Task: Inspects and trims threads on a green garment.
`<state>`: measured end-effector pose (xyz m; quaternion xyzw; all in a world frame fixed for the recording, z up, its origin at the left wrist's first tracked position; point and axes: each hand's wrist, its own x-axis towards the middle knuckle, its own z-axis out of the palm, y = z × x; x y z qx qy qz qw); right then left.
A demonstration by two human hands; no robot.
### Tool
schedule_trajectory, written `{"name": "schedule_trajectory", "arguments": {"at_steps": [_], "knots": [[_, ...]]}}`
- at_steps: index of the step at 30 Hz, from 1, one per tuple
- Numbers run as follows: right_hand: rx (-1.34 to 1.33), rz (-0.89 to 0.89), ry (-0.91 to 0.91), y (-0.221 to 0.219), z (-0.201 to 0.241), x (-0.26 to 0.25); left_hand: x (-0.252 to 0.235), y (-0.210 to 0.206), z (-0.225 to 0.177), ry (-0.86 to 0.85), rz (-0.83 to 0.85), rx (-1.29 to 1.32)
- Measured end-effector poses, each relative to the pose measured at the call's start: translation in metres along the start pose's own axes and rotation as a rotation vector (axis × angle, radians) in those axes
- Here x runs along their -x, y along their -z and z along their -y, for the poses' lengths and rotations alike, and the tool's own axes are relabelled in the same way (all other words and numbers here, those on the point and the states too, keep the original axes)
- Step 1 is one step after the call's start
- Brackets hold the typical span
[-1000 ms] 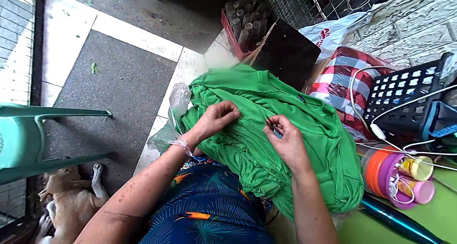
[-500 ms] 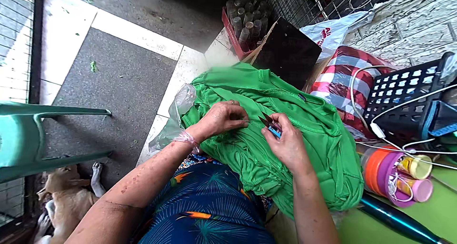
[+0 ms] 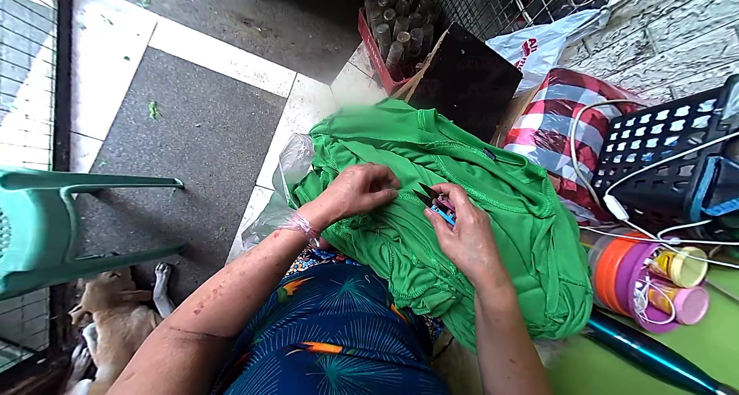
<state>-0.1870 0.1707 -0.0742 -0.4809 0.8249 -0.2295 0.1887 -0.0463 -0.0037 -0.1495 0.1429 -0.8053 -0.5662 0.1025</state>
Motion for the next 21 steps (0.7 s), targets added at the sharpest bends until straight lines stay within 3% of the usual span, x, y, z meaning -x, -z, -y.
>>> {"name": "schedule_trajectory", "arguments": {"at_steps": [6,11,17,21], "knots": [[0.129,0.045,0.118,-0.001,0.001,-0.003,-0.005,0.005,-0.003,0.1,0.051,0.094],[0.208,0.12,0.091,-0.003,0.009,-0.011,0.002,0.003,0.003,0.048,0.035,0.13],[0.241,0.203,0.075,-0.006,0.014,-0.02,0.009,-0.006,0.006,0.011,-0.057,0.131],[0.128,0.174,0.071,-0.007,0.006,-0.02,0.016,-0.008,-0.004,0.114,-0.121,0.291]]}}
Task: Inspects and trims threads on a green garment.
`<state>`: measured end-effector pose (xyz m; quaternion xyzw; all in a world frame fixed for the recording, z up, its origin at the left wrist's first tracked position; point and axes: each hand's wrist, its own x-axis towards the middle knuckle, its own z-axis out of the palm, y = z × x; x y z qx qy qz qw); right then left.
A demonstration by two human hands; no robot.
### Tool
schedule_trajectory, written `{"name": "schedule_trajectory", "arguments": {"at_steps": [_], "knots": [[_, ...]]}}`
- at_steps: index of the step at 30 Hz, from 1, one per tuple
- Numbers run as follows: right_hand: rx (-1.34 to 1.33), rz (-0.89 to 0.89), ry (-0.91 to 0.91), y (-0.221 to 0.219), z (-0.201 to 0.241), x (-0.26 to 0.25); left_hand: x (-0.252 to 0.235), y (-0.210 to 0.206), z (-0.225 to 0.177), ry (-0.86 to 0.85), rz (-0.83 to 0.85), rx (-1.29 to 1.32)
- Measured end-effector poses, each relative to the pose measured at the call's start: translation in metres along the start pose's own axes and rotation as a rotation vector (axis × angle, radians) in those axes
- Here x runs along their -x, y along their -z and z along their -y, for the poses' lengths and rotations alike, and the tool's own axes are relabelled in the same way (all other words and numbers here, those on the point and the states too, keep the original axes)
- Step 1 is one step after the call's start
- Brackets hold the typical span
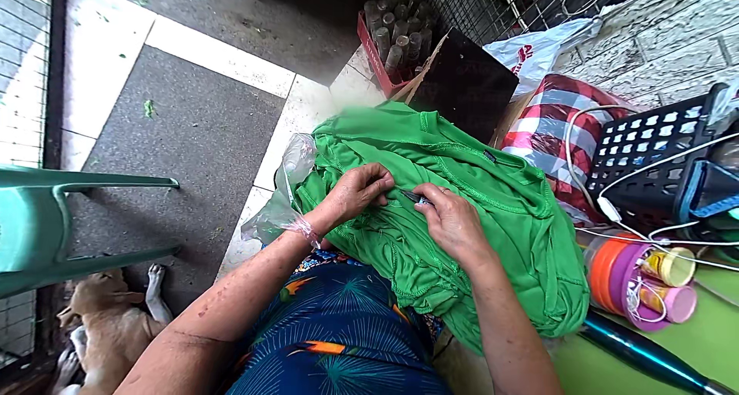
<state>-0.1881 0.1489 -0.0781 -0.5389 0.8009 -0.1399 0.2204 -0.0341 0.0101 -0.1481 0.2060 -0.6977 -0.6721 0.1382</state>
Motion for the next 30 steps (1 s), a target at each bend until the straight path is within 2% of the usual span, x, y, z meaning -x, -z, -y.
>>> {"name": "schedule_trajectory", "arguments": {"at_steps": [3,7,11,17,20,23,26,30], "knots": [[-0.117,0.012,0.005,0.002,-0.005,0.0,0.004,-0.001,-0.004,0.067,-0.03,0.133],[-0.046,0.085,-0.037,0.008,0.005,-0.004,0.004,-0.003,-0.004,0.083,-0.066,0.222],[0.045,0.179,-0.099,0.013,0.018,-0.013,0.005,-0.004,-0.003,0.038,-0.078,0.171],[0.143,0.166,-0.03,0.01,0.023,-0.017,0.005,-0.004,-0.004,0.027,-0.101,0.103],[0.081,0.157,-0.035,0.012,0.017,-0.014,0.006,-0.003,-0.004,0.074,-0.099,0.139],[-0.062,0.161,-0.134,0.017,0.008,-0.014,0.006,-0.003,0.001,0.087,-0.104,0.227],[-0.075,0.195,-0.165,0.019,0.008,-0.017,0.006,-0.006,0.004,0.017,-0.134,0.225],[0.034,0.237,-0.172,0.02,0.02,-0.022,0.004,-0.013,0.017,-0.198,-0.224,0.094]]}}
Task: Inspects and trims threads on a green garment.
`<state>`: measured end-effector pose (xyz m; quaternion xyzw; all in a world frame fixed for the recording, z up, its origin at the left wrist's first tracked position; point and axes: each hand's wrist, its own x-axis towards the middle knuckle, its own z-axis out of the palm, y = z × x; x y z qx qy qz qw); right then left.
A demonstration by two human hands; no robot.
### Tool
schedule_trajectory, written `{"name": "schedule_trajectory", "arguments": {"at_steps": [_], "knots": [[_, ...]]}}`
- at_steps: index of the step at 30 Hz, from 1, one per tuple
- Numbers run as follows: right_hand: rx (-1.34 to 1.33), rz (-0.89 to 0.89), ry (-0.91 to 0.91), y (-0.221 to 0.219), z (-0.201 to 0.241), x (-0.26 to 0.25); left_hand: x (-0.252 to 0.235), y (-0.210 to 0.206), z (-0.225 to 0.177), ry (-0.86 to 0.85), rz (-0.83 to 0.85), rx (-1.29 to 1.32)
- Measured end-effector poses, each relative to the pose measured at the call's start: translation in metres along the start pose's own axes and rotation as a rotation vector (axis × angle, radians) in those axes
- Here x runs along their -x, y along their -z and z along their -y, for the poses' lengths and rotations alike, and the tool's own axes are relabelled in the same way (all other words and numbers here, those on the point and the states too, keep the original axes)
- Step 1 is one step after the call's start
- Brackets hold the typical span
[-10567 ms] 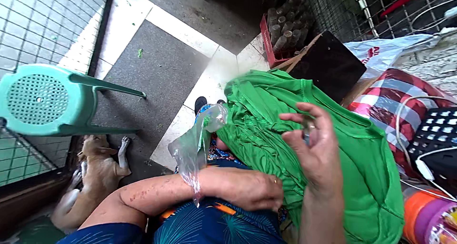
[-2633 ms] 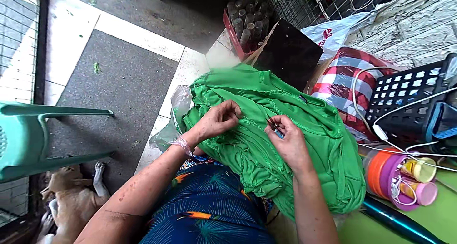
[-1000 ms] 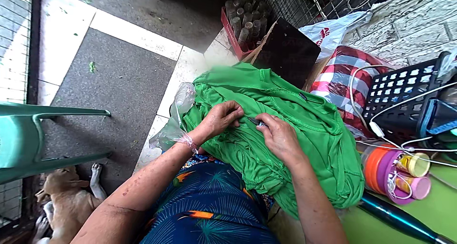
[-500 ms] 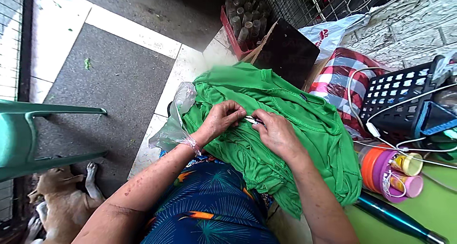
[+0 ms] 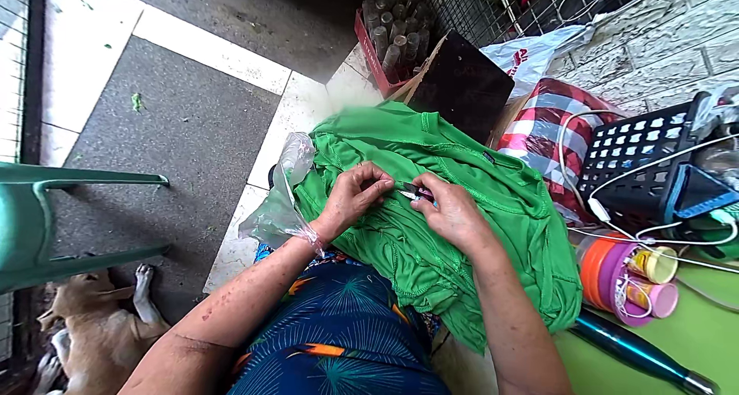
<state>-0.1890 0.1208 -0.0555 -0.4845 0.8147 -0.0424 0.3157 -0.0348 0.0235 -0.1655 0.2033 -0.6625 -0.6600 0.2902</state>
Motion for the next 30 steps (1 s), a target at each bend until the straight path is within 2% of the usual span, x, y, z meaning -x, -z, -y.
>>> {"name": "schedule_trajectory", "arguments": {"at_steps": [3,5,13,16,20,22,25,30], "knots": [[0.052,-0.082,0.06,-0.008,0.002,0.002,0.003,-0.002,0.011,-0.302,-0.055,-0.191],[0.078,-0.139,0.116,-0.015,-0.001,0.004,0.008,-0.003,0.016,-0.428,-0.071,-0.271],[0.106,-0.164,0.191,-0.022,-0.005,0.002,0.014,-0.006,0.024,-0.554,-0.062,-0.396],[0.098,-0.213,0.242,-0.025,-0.009,-0.001,0.015,-0.006,0.022,-0.453,-0.077,-0.33],[-0.123,-0.155,0.175,-0.02,-0.018,-0.003,0.016,-0.007,0.009,0.031,-0.123,-0.028],[-0.222,-0.075,0.159,-0.013,-0.024,-0.003,0.013,-0.006,0.002,0.176,-0.128,0.075],[-0.196,-0.027,0.164,-0.01,-0.022,-0.002,0.011,-0.006,-0.003,0.236,-0.127,0.147],[-0.023,-0.06,0.168,-0.013,-0.01,-0.001,0.014,-0.01,0.001,0.117,-0.132,0.127]]}}
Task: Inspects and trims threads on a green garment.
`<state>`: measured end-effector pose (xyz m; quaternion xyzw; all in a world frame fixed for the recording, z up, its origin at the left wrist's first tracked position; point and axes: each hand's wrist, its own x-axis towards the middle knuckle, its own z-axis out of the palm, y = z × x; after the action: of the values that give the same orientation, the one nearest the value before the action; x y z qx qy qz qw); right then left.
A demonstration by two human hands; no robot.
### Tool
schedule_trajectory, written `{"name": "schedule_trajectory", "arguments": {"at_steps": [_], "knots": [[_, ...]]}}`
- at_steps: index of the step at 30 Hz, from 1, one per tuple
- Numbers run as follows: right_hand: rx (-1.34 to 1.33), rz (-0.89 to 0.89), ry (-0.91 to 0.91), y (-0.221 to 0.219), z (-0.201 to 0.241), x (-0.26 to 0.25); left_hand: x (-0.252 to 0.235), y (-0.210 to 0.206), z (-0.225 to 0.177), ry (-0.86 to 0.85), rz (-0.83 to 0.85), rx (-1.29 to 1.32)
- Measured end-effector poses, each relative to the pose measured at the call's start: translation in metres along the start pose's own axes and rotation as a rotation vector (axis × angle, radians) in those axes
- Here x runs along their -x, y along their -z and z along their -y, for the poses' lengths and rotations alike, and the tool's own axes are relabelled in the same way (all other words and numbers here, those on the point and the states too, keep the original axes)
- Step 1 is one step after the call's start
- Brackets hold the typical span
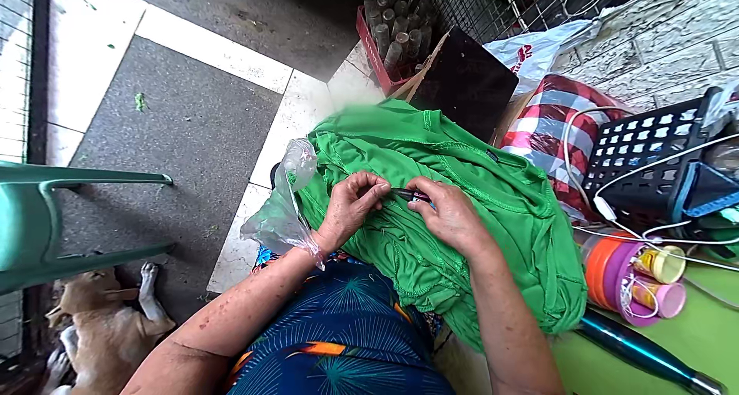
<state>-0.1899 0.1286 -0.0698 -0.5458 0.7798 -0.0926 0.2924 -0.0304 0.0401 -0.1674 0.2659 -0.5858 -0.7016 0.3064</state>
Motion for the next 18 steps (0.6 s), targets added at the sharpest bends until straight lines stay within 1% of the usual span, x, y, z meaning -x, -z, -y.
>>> {"name": "schedule_trajectory", "arguments": {"at_steps": [3,4,6,8,10,12,14,16,18], "knots": [[-0.007,-0.025,0.028,-0.003,-0.003,0.0,0.002,0.002,-0.001,-0.02,0.019,0.067],[-0.035,-0.037,0.028,-0.004,-0.005,0.0,0.003,0.005,-0.003,-0.016,0.054,0.102],[-0.13,-0.06,-0.004,-0.005,-0.01,-0.001,0.008,0.014,-0.012,-0.007,0.196,0.141],[-0.239,-0.073,-0.086,-0.002,-0.011,-0.001,0.017,0.019,-0.022,0.008,0.389,0.156],[-0.274,-0.131,-0.127,0.004,-0.007,0.002,0.027,0.016,-0.03,0.003,0.562,0.167],[-0.234,-0.221,-0.11,0.011,0.004,0.007,0.034,0.008,-0.037,-0.055,0.7,0.166],[-0.223,-0.259,-0.058,0.017,0.019,0.012,0.039,0.0,-0.044,-0.124,0.823,0.168],[-0.289,-0.234,0.011,0.017,0.039,0.01,0.046,-0.007,-0.053,-0.143,0.943,0.176],[-0.415,-0.129,0.04,0.008,0.067,0.001,0.055,-0.01,-0.061,-0.14,1.045,0.156]]}}
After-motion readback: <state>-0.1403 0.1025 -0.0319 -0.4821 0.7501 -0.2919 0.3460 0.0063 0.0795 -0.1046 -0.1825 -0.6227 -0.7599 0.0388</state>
